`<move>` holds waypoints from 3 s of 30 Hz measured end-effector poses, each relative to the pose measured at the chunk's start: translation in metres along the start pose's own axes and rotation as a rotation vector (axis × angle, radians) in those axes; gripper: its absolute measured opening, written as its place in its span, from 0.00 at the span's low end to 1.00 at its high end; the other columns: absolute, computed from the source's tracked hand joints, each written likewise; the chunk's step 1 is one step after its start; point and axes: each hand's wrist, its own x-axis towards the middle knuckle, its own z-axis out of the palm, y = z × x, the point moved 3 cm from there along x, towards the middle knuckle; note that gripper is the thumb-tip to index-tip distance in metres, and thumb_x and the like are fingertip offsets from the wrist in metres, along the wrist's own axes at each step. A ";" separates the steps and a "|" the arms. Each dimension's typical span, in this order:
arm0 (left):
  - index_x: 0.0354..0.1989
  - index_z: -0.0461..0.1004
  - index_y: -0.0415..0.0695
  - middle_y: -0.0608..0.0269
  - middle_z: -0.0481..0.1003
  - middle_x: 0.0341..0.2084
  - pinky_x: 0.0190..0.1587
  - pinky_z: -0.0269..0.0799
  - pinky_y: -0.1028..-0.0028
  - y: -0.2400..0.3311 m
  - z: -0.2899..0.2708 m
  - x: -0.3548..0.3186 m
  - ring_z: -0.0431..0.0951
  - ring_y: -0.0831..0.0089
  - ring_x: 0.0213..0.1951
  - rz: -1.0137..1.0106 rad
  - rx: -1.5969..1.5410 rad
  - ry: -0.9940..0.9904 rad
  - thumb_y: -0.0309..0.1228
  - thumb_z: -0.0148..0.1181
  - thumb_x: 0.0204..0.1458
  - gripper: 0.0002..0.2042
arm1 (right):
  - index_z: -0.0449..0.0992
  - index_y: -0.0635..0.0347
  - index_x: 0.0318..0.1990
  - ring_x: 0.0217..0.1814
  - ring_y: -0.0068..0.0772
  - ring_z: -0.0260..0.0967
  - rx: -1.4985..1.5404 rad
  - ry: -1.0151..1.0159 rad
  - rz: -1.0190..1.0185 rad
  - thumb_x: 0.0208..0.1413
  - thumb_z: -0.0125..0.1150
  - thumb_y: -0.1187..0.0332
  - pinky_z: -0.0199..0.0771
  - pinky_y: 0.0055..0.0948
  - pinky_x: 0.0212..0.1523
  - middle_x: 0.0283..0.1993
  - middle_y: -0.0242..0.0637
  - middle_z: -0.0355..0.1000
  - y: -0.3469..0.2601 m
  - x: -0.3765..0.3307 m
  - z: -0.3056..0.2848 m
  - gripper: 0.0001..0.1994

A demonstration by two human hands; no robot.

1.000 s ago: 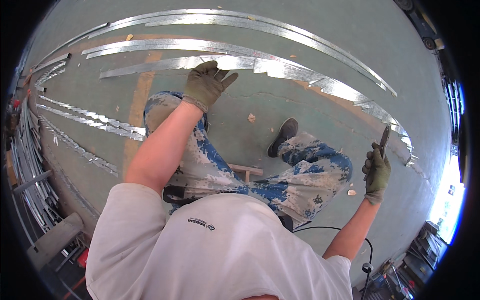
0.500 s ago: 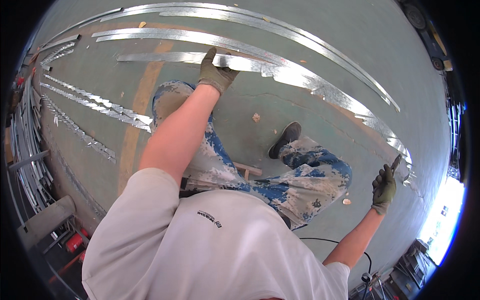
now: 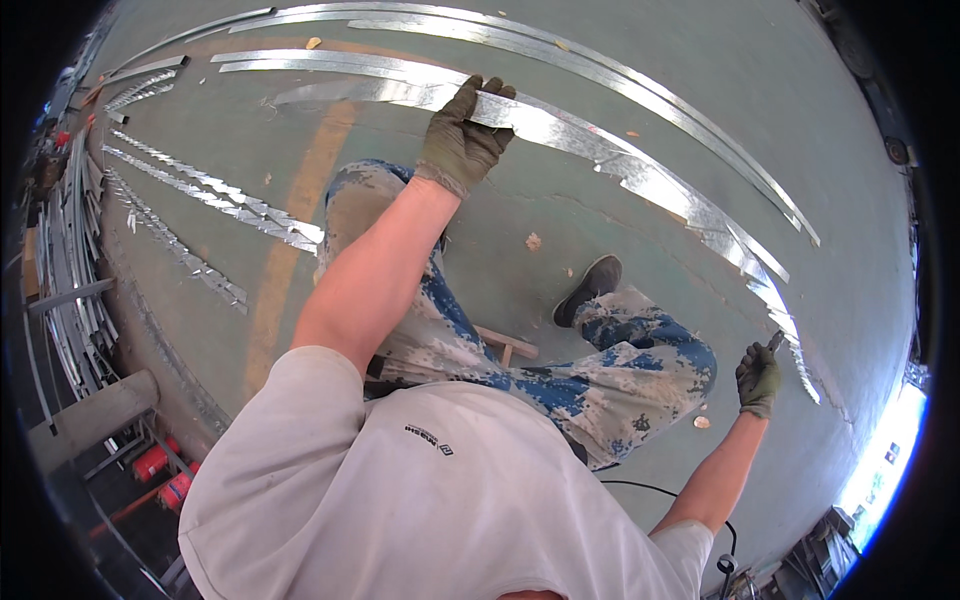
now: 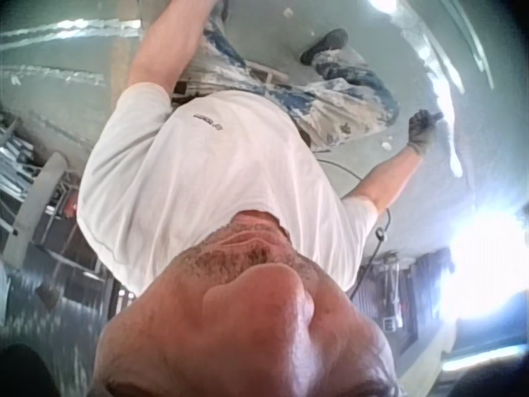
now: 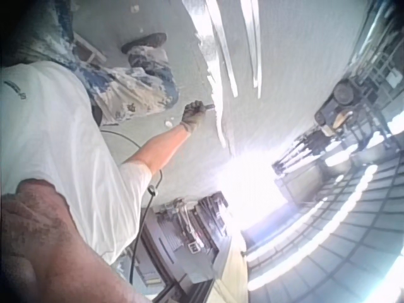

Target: The person picks up a long metal strip and sits on the floor. They use pliers to cut the metal strip into smaller pieces, placing the cut pieces on the floor.

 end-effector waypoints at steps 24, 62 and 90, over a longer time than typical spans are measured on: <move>0.58 0.71 0.32 0.45 0.74 0.55 0.65 0.71 0.48 -0.024 0.035 -0.031 0.73 0.52 0.60 -0.408 0.320 -0.408 0.55 0.50 0.65 0.32 | 0.67 0.61 0.66 0.43 0.31 0.78 -0.021 -0.114 -0.334 0.68 0.59 0.59 0.80 0.28 0.40 0.49 0.40 0.78 0.007 -0.185 0.185 0.24; 0.63 0.66 0.37 0.51 0.68 0.63 0.66 0.68 0.56 -0.055 0.023 -0.058 0.70 0.61 0.64 -0.414 0.619 -0.335 0.47 0.45 0.70 0.26 | 0.72 0.57 0.61 0.33 0.17 0.70 -0.023 -0.559 0.119 0.70 0.55 0.61 0.69 0.20 0.30 0.39 0.29 0.75 0.157 -0.219 0.389 0.17; 0.63 0.64 0.36 0.49 0.68 0.63 0.67 0.70 0.55 -0.060 0.027 -0.056 0.72 0.57 0.62 -0.459 0.591 -0.327 0.44 0.43 0.71 0.24 | 0.75 0.58 0.51 0.19 0.17 0.65 -0.042 -0.495 0.255 0.69 0.55 0.53 0.63 0.21 0.17 0.31 0.29 0.71 0.155 -0.216 0.388 0.18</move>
